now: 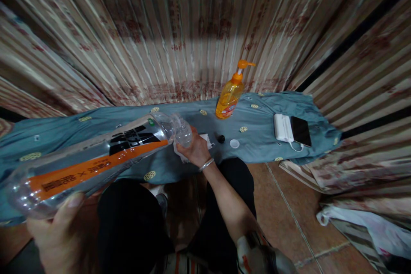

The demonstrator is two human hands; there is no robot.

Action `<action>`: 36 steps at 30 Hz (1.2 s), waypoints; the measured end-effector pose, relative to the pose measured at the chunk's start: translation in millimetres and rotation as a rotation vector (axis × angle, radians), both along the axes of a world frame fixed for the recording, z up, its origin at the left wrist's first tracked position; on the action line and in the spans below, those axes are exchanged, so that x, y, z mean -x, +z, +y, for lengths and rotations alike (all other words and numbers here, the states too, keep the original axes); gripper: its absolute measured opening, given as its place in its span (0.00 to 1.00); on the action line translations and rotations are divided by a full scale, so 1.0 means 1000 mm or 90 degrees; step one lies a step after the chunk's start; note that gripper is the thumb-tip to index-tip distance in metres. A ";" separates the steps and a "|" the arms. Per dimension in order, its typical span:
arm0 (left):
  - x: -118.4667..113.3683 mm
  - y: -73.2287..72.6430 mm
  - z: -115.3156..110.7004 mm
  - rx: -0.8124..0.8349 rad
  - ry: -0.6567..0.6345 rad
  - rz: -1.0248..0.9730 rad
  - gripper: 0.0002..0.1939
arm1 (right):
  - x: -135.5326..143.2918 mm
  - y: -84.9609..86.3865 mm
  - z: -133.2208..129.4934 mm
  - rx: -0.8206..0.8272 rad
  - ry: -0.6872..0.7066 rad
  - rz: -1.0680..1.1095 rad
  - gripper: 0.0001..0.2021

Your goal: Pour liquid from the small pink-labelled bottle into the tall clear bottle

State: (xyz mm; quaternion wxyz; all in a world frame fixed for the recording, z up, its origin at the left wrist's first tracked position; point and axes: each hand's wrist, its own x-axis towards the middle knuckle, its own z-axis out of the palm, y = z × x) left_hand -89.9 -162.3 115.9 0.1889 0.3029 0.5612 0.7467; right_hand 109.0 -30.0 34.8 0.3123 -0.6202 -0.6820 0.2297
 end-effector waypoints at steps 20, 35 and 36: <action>-0.002 0.004 0.001 -0.008 -0.023 0.012 0.29 | -0.001 0.000 0.001 0.015 0.011 0.022 0.36; 0.005 -0.009 -0.003 0.004 -0.017 -0.029 0.42 | -0.003 -0.003 -0.002 -0.011 0.010 0.042 0.33; 0.006 -0.011 -0.003 0.001 -0.020 -0.030 0.43 | -0.003 -0.003 -0.002 -0.009 0.012 0.046 0.33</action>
